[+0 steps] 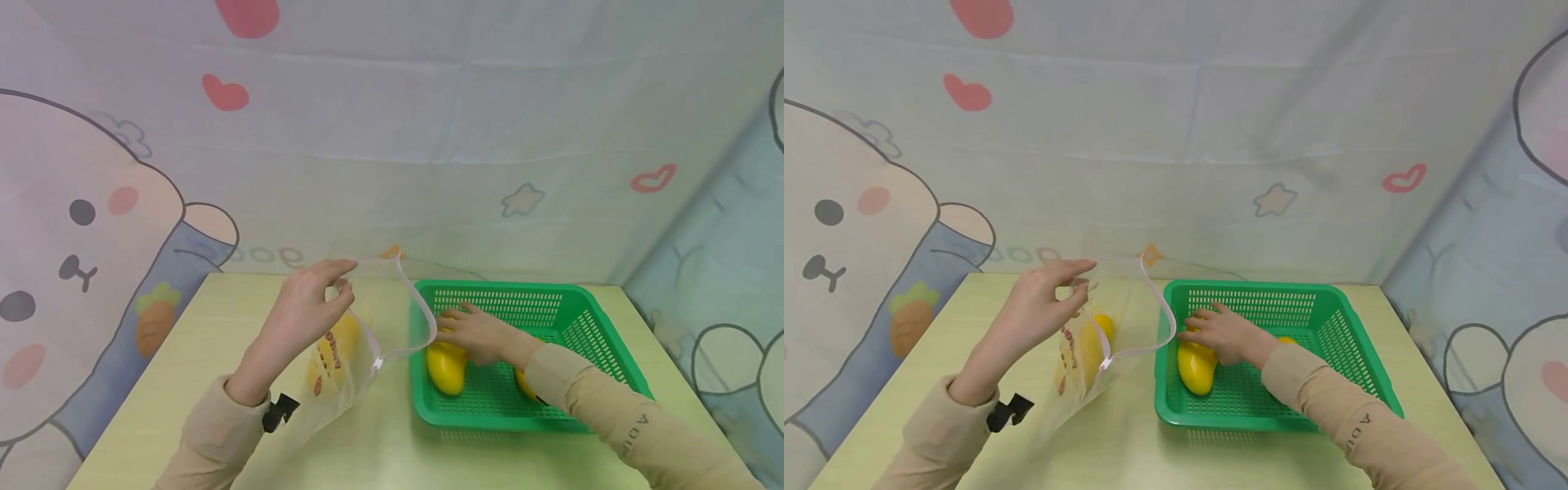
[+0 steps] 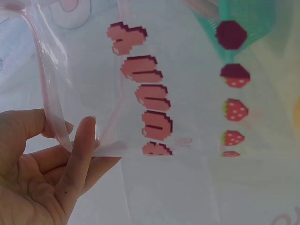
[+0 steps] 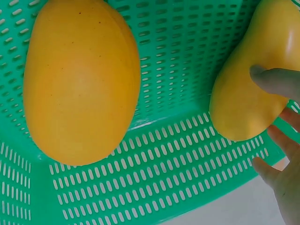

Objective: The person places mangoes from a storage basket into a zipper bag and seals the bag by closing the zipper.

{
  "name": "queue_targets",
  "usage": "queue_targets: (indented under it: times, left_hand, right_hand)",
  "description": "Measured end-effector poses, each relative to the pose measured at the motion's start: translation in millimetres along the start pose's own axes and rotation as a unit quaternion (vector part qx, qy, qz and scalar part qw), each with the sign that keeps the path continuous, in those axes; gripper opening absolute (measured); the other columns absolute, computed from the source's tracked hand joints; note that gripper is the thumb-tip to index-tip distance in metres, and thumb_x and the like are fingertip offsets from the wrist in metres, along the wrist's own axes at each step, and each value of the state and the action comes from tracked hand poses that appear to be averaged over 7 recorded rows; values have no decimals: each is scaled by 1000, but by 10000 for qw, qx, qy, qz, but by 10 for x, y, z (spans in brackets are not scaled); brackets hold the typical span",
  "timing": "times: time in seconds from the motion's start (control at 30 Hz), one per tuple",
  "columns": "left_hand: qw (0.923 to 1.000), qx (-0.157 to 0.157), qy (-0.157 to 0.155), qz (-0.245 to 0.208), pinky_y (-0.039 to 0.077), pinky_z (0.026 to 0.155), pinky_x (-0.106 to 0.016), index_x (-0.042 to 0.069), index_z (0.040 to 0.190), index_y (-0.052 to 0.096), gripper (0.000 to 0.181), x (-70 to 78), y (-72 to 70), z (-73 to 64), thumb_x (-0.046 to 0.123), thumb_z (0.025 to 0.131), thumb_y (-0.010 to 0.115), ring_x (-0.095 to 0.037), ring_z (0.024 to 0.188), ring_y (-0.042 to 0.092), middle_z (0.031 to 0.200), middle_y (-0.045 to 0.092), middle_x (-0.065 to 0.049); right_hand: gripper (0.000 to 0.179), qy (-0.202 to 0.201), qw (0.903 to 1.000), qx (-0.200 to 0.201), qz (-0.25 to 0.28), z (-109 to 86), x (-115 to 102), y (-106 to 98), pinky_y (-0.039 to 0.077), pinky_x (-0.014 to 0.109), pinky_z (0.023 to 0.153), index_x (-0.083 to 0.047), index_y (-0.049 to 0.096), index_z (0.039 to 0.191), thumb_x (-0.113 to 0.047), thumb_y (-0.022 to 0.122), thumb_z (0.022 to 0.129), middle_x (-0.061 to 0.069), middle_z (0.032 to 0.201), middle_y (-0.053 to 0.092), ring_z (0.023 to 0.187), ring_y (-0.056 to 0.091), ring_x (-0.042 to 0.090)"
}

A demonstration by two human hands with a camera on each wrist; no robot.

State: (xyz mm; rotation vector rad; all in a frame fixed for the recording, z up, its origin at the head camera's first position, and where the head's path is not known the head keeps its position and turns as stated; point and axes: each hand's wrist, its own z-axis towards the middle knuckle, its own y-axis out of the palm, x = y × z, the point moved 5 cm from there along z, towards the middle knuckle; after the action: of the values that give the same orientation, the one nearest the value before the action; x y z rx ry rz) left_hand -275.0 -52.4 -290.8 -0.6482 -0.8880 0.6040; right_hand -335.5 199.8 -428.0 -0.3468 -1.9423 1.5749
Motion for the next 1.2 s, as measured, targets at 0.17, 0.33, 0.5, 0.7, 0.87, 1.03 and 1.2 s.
queue_targets:
  times: [0.17,0.33,0.5,0.7,0.87,1.03,1.2]
  left_hand:
    - [10000,7,-29,-14,28,47,-21,8,126,63,39,8,-8,-14,10,88,53,-19,80,63,126,65,-11]
    - [9999,-42,-91,-5,29,48,-22,9,127,63,40,6,-7,-18,10,89,53,-20,84,63,128,64,-10]
    - [9999,-65,-124,36,30,48,-23,10,128,62,40,7,-13,-18,11,89,53,-18,81,62,129,63,-10]
    - [9999,-82,-120,54,29,47,-22,10,128,62,40,10,-20,-20,11,89,53,-18,82,64,129,64,-10]
    - [9999,-94,-68,20,27,45,-21,8,127,63,40,9,-15,-18,10,88,53,-20,88,67,128,64,-11]
    - [9999,-94,-60,59,27,45,-21,8,127,63,40,9,-6,-15,10,88,53,-18,83,65,127,64,-10]
    - [9999,-89,-42,72,27,46,-21,8,127,63,40,18,-10,-11,10,88,54,-18,85,67,127,64,-10]
  right_hand:
    - [83,-29,10000,-2,16,11,-8,24,36,60,108,-33,41,143,10,66,77,-3,148,45,135,42,27]
    - [83,-93,9999,61,-118,11,-33,31,38,58,107,-33,40,144,9,67,77,-3,148,44,135,42,27]
    - [84,-135,9994,152,-295,14,-42,29,40,57,105,-33,39,144,6,71,76,-2,148,44,134,44,27]
    - [85,-153,9994,204,-236,31,-37,87,39,58,105,-32,38,145,10,67,77,-2,148,43,135,42,27]
    - [83,-167,9991,182,-331,38,-27,127,39,58,106,-33,35,146,7,66,80,-2,150,41,135,42,27]
    - [79,-235,9985,285,-409,20,-27,123,41,56,104,-32,36,146,1,68,82,-2,148,43,132,45,27]
    - [79,-280,9978,285,-525,-2,-22,112,42,56,103,-32,35,146,-6,72,82,-3,148,43,131,46,25]
